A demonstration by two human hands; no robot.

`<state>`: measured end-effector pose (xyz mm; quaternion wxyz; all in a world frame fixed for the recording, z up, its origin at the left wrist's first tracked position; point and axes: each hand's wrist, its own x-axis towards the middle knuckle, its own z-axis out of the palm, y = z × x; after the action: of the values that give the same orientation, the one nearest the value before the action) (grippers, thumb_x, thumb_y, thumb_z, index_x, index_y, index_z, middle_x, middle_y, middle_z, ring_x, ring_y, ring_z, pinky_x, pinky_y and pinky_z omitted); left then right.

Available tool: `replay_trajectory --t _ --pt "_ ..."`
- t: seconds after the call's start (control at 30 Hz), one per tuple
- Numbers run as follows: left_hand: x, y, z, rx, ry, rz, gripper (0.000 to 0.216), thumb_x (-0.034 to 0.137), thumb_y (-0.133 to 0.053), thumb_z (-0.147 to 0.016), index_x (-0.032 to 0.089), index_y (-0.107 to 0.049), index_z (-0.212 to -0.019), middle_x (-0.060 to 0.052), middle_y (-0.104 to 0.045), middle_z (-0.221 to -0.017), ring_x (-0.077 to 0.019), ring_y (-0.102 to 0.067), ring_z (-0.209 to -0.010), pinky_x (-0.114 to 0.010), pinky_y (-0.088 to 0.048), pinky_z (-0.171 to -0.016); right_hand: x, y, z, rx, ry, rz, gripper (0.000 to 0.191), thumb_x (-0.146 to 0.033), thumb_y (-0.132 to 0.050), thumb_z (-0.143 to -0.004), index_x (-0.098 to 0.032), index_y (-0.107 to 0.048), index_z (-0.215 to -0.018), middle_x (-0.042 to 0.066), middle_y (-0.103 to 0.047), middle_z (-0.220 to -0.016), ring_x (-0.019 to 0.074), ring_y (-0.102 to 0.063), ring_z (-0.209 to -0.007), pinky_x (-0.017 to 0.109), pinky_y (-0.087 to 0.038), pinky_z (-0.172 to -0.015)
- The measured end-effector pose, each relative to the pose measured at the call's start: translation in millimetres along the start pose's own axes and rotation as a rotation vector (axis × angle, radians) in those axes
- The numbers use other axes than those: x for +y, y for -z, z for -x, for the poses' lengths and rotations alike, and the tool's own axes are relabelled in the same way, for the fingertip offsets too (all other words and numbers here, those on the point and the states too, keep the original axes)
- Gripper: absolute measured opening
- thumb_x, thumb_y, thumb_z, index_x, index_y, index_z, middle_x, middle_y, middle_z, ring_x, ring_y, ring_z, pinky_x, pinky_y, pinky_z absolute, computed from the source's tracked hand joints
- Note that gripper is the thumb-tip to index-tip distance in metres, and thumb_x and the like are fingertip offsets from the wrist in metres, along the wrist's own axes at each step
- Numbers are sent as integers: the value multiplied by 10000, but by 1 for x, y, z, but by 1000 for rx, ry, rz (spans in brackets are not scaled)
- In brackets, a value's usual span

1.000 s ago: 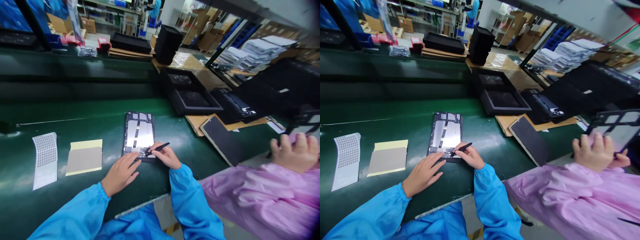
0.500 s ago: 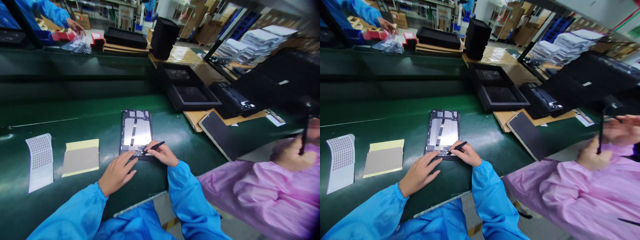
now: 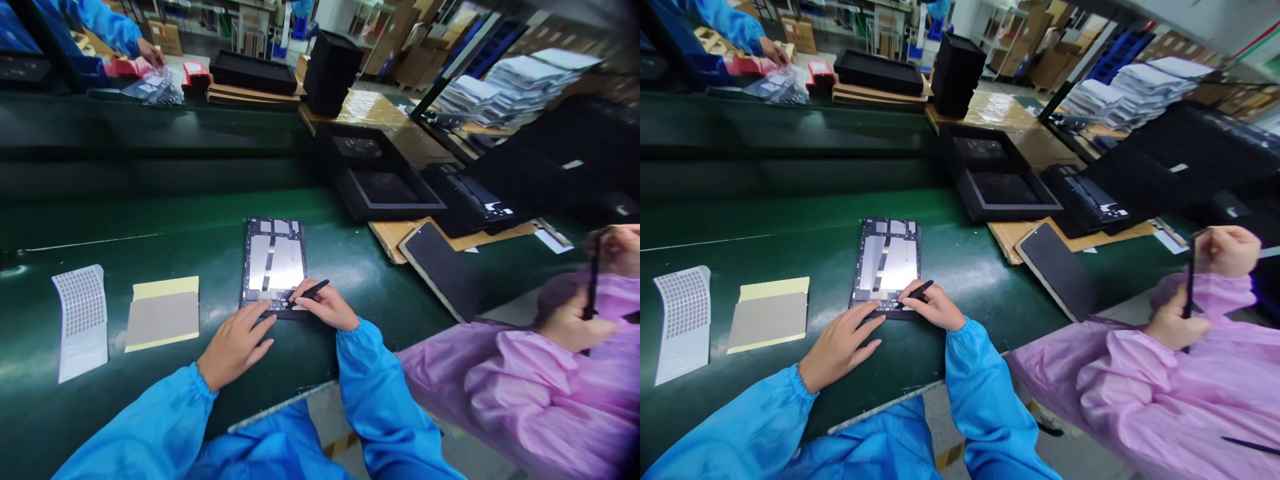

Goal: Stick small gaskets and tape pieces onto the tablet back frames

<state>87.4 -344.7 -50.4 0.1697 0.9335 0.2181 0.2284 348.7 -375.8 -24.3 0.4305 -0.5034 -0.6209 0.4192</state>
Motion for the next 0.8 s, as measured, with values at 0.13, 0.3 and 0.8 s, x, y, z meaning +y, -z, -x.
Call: replay_trajectory --t 0.13,0.3,0.8 --pt "0 0 -1 -4 -11 -15 365 266 -575 -956 177 -600 -1309 -164 -566 -1428 -314 -557 -1309 -498 -536 -1037 -2 4 -4 -42 12 36 277 -442 -620 -952 -178 -705 -943 80 -709 -914 201 -680 -862 333 -547 -792" --pt "1 2 -1 -6 -3 6 371 267 -572 -957 198 -595 -1321 -154 -563 -1435 -307 -552 -1317 -494 -532 -1043 -7 6 -8 -72 49 106 259 -422 -604 -966 -182 -701 -955 80 -713 -918 200 -681 -854 337 -549 -800" --pt "20 30 17 55 -78 -83 356 236 -561 -963 174 -594 -1312 -135 -598 -1412 -281 -561 -1320 -451 -536 -1062 3 -3 20 461 109 -25 165 -429 -657 -932 -269 -687 -904 50 -706 -866 235 -676 -857 415 -564 -791"
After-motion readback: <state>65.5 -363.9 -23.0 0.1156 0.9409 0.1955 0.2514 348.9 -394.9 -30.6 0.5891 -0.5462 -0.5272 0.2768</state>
